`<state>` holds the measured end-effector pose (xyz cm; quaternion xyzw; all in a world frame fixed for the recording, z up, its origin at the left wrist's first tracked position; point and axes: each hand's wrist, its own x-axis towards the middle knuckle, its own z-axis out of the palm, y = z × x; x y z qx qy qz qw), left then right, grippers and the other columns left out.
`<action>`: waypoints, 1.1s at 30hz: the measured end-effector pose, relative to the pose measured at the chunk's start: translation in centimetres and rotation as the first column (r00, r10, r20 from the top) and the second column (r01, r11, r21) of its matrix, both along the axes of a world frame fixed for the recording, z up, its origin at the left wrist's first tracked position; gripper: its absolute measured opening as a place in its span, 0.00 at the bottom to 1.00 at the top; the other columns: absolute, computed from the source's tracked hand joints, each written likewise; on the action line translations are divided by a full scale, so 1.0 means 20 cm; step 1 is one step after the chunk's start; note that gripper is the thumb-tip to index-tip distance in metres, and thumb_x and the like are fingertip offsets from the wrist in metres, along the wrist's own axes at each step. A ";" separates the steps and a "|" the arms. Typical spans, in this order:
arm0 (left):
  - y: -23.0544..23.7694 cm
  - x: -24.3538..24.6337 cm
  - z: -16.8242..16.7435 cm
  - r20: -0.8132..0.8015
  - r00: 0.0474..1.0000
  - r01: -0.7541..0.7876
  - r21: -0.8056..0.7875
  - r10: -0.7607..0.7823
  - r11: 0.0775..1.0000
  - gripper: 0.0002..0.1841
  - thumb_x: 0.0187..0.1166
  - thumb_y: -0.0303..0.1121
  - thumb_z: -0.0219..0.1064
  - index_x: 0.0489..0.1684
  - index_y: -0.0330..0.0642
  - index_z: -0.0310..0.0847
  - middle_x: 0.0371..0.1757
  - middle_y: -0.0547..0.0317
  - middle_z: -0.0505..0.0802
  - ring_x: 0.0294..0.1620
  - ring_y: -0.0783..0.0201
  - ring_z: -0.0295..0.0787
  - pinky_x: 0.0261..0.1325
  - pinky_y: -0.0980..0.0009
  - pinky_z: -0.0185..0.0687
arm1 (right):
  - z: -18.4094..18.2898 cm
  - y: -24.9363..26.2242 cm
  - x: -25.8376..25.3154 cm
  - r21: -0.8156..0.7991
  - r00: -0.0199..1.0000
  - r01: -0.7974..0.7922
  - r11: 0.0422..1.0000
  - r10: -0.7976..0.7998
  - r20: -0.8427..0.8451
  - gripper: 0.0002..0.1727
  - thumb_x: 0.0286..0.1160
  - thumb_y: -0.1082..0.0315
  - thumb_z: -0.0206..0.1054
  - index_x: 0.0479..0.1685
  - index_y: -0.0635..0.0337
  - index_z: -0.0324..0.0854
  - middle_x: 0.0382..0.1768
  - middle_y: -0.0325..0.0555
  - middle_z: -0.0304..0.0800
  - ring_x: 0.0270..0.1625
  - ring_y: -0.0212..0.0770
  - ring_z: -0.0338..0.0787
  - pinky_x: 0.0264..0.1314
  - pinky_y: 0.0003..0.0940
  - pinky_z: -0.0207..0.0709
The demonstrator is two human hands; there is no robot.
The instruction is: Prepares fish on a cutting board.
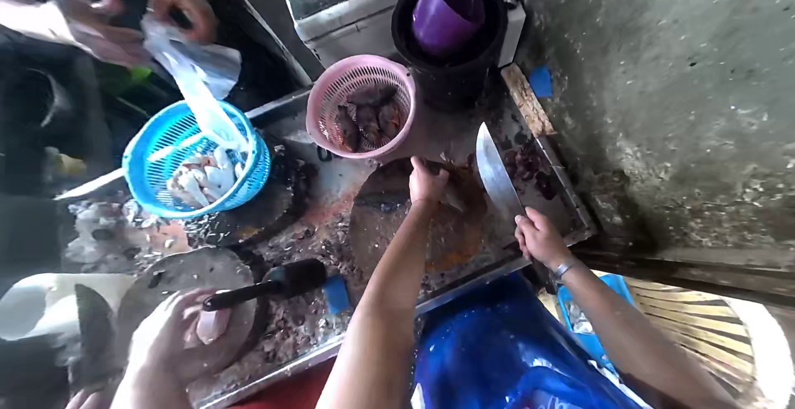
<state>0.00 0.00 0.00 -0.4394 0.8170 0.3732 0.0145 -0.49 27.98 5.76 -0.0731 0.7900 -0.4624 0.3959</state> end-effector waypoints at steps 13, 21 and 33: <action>0.16 0.24 -0.05 -0.048 0.986 0.160 0.054 -0.158 0.986 0.45 0.67 0.39 0.78 0.85 0.39 0.55 0.62 0.38 0.90 0.62 0.44 0.91 0.65 0.44 0.86 | -0.06 -0.34 0.00 0.236 0.808 -0.236 0.943 0.325 -0.492 0.19 0.93 0.60 0.50 0.64 0.65 0.76 0.33 0.58 0.88 0.36 0.56 0.92 0.40 0.57 0.86; 0.19 0.28 -0.04 -0.085 0.988 0.137 0.087 -0.130 0.987 0.42 0.68 0.38 0.77 0.82 0.36 0.57 0.64 0.38 0.88 0.64 0.46 0.90 0.67 0.47 0.85 | 0.03 -0.30 0.09 0.137 0.657 -0.132 0.982 0.191 -0.729 0.21 0.91 0.59 0.50 0.59 0.67 0.80 0.26 0.51 0.86 0.27 0.48 0.89 0.30 0.49 0.86; 0.20 0.36 -0.04 -0.122 0.983 0.147 0.073 -0.137 0.986 0.42 0.69 0.37 0.76 0.82 0.33 0.55 0.61 0.36 0.89 0.62 0.46 0.91 0.67 0.49 0.85 | -0.13 -0.15 0.19 0.450 0.825 -0.282 0.847 0.454 -0.337 0.22 0.93 0.59 0.50 0.69 0.66 0.76 0.42 0.61 0.91 0.49 0.59 0.94 0.55 0.59 0.86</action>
